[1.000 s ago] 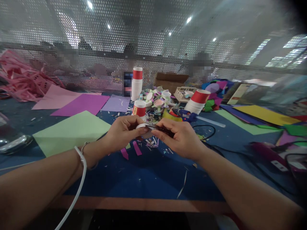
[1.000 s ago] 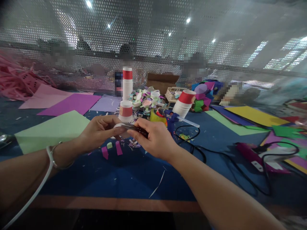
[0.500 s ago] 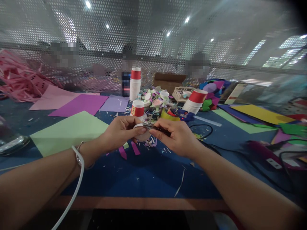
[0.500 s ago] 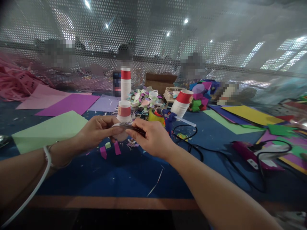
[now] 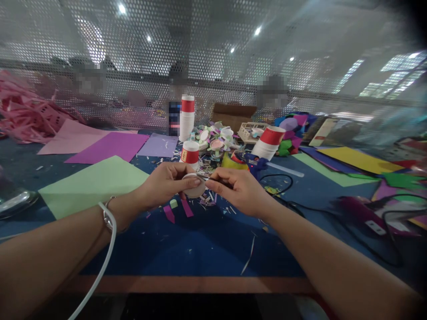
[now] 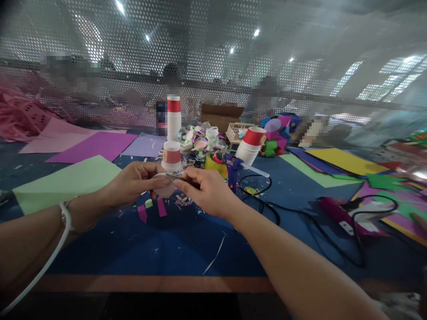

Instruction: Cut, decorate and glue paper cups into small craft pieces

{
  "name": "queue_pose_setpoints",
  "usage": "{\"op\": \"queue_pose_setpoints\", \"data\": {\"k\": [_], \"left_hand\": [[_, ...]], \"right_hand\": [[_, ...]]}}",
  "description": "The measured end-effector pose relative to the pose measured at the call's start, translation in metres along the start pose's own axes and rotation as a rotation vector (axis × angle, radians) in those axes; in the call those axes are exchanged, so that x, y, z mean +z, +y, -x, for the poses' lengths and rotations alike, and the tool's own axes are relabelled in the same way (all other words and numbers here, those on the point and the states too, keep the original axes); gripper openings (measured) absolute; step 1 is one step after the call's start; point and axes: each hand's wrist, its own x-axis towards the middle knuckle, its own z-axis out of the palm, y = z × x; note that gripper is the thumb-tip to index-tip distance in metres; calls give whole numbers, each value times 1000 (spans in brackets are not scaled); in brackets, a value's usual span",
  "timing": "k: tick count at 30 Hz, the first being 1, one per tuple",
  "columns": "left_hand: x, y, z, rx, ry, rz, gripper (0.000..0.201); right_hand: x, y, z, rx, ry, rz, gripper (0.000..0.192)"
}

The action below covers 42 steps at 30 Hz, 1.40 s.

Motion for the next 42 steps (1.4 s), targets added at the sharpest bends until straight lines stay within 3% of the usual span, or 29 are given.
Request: {"op": "queue_pose_setpoints", "data": {"k": [17, 24, 30, 36, 39, 42], "left_hand": [[1, -3, 0, -29, 15, 17, 24], [1, -7, -4, -158, 97, 13, 21], [4, -6, -4, -122, 79, 140, 22], [5, 2, -2, -81, 6, 198, 27], [-5, 3, -3, -56, 82, 79, 31], [-22, -1, -8, -34, 225, -410, 30]], "right_hand": [[-1, 0, -3, 27, -11, -74, 39], [0, 6, -5, 117, 84, -189, 37], [5, 9, -7, 175, 117, -378, 41], [7, 11, -7, 127, 116, -449, 38], [5, 13, -8, 158, 145, -394, 36], [3, 17, -8, 198, 77, -296, 32]]}}
